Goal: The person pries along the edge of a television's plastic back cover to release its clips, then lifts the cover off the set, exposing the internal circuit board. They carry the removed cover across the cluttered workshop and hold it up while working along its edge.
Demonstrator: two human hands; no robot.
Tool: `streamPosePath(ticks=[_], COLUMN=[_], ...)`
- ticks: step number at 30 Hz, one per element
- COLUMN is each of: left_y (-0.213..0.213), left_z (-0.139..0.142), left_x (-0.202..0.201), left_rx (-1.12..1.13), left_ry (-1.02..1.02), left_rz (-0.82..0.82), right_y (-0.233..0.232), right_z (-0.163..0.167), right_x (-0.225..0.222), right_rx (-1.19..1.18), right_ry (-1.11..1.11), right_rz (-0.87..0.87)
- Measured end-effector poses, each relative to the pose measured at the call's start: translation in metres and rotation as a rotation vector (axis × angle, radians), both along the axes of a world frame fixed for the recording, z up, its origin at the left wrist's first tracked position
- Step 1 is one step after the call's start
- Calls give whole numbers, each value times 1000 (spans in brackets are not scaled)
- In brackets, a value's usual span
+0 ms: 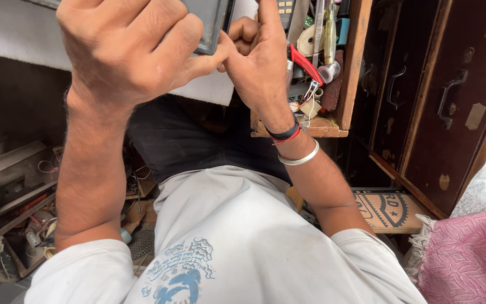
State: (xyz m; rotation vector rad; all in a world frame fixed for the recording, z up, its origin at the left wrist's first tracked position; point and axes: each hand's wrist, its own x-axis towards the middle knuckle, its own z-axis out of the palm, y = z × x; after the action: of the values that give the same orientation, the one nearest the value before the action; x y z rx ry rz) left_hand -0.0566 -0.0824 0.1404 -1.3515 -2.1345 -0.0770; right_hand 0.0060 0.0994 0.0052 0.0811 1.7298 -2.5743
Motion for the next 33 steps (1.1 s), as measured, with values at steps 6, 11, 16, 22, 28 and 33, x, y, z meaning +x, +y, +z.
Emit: streamPosePath(ticks=[6, 11, 16, 22, 28, 33], left_y=[0, 1, 2, 8, 6, 7], left_z=[2, 3, 3, 6, -8, -31], left_x=[-2, -2, -3, -4, -4, -7], left_rx=[-21, -9, 3, -16, -4, 53], left_ry=[25, -2, -25, -10, -35, -152], left_rz=[-4, -12, -29, -3, 3, -18], right_y=[1, 0, 1, 7, 47, 84], right_z=[-1, 0, 3, 13, 36, 42], right_x=[0, 1, 1, 1, 0, -13], right_rx=[-56, -79, -63, 6, 301, 539], right_ry=[16, 11, 24, -8, -17, 93], right_rz=[13, 18, 23, 44, -50, -230])
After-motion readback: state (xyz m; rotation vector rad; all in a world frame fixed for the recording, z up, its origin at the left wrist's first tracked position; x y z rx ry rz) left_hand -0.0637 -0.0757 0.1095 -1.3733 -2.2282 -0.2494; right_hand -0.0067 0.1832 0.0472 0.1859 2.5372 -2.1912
